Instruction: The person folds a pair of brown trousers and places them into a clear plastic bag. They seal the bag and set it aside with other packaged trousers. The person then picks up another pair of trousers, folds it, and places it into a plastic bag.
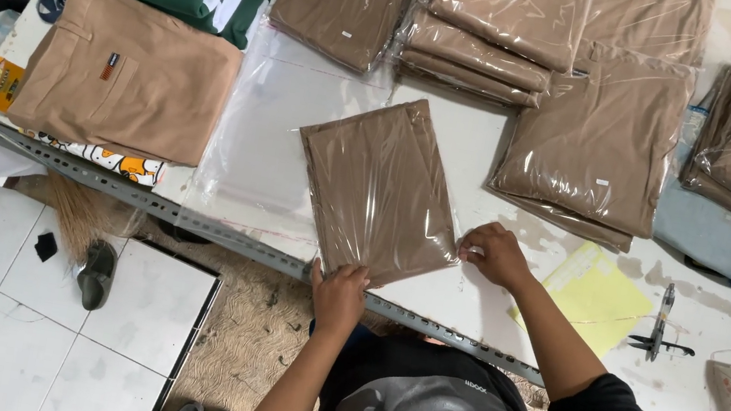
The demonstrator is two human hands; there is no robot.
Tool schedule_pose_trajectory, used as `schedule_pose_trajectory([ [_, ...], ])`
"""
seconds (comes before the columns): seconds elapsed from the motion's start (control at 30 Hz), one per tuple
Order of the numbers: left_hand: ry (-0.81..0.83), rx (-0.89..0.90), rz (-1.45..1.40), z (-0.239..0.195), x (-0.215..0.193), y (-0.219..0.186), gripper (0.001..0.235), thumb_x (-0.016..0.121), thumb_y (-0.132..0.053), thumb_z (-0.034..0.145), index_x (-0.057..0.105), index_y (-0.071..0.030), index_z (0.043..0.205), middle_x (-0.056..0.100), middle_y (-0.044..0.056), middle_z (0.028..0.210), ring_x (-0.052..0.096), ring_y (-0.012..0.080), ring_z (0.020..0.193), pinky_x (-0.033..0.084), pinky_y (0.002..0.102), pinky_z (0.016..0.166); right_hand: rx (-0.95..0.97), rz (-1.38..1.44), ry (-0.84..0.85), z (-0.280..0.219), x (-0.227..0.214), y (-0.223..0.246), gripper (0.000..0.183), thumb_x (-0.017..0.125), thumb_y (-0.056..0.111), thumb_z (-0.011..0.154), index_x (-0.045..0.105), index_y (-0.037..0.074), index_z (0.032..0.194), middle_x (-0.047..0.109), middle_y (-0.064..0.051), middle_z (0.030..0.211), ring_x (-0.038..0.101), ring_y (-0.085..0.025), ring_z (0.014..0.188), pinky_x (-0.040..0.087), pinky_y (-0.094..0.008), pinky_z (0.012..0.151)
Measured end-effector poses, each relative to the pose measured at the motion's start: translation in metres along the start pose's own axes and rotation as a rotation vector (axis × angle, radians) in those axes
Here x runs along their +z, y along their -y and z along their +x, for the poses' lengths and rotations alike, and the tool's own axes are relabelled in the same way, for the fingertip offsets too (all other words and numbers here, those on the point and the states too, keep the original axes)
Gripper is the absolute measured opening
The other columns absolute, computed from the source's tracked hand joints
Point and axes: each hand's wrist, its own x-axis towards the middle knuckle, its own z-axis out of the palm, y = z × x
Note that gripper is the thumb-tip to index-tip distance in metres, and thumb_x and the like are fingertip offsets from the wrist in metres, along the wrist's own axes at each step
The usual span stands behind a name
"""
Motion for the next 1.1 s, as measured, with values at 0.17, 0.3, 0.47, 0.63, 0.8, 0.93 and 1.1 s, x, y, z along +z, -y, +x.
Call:
schedule_pose_trajectory([
  [0.17, 0.018, 0.027, 0.008, 0.005, -0.006, -0.002, 0.020, 0.063, -0.019, 0.099, 0.075, -0.009, 0.113, 0.076, 0.009, 0.104, 0.074, 0.0235, 0.097, 0.018, 0.060, 0.122, 0.083, 0.011, -0.013, 0.007, 0.008, -0.007, 0.025, 0.082, 0.032, 0.083, 0.075, 0.020, 0.103, 0.076, 0.000, 0.114, 0.062, -0.026, 0.124, 0.051, -0.045, 0.102],
  [0.3, 0.028, 0.019, -0.024, 0.006, -0.009, -0.004, 0.021, 0.065, -0.018, 0.098, 0.075, -0.007, 0.113, 0.076, 0.011, 0.102, 0.075, 0.0243, 0.096, 0.018, 0.059, 0.124, 0.226, 0.170, -0.180, 0.005, 0.020, -0.026, 0.033, 0.084, 0.017, 0.080, 0.069, 0.014, 0.109, 0.072, -0.006, 0.106, 0.065, -0.032, 0.114, 0.053, -0.046, 0.097],
  [0.47, 0.032, 0.015, -0.050, 0.007, -0.012, -0.005, 0.022, 0.066, -0.018, 0.097, 0.075, -0.007, 0.114, 0.076, 0.010, 0.104, 0.074, 0.0238, 0.098, 0.017, 0.058, 0.124, 0.299, 0.202, -0.400, -0.009, 0.028, -0.024, 0.017, 0.071, 0.004, 0.093, 0.068, 0.012, 0.108, 0.068, -0.007, 0.098, 0.071, -0.026, 0.094, 0.058, -0.040, 0.083],
  [0.63, 0.022, 0.056, -0.035, 0.010, 0.001, 0.009, 0.024, 0.069, -0.023, 0.095, 0.075, -0.010, 0.114, 0.076, 0.008, 0.103, 0.074, 0.0236, 0.098, 0.020, 0.058, 0.123, 0.198, 0.390, -0.329, -0.024, 0.041, 0.006, 0.019, 0.062, 0.010, 0.099, 0.067, 0.007, 0.116, 0.072, -0.015, 0.095, 0.073, -0.032, 0.088, 0.060, -0.043, 0.078],
  [0.8, 0.000, 0.168, -0.190, -0.012, -0.010, 0.033, 0.043, 0.079, -0.028, 0.089, 0.066, -0.007, 0.124, 0.067, 0.011, 0.114, 0.067, 0.0293, 0.110, 0.043, 0.051, 0.108, 0.055, 0.150, -0.485, -0.023, 0.035, 0.045, 0.019, 0.066, 0.018, 0.098, 0.069, 0.010, 0.116, 0.070, -0.009, 0.098, 0.071, -0.028, 0.092, 0.059, -0.039, 0.082],
  [0.93, -0.002, 0.267, -0.051, -0.033, -0.016, 0.066, 0.059, 0.087, -0.021, 0.077, 0.060, -0.004, 0.128, 0.057, 0.013, 0.126, 0.052, 0.0347, 0.123, 0.044, 0.049, 0.104, -0.427, 0.104, -0.423, -0.017, 0.011, 0.119, 0.027, 0.076, 0.023, 0.089, 0.072, 0.006, 0.109, 0.072, -0.017, 0.105, 0.069, -0.038, 0.096, 0.057, -0.047, 0.083],
  [1.1, -0.055, 0.361, -0.078, -0.037, 0.004, 0.104, 0.042, 0.078, -0.012, 0.084, 0.065, -0.006, 0.124, 0.062, 0.011, 0.114, 0.058, 0.0309, 0.117, 0.046, 0.045, 0.102, -0.616, -0.049, -0.238, 0.009, 0.047, 0.155, 0.035, 0.079, 0.026, 0.083, 0.072, 0.012, 0.114, 0.070, -0.011, 0.107, 0.065, -0.032, 0.101, 0.051, -0.043, 0.085],
])
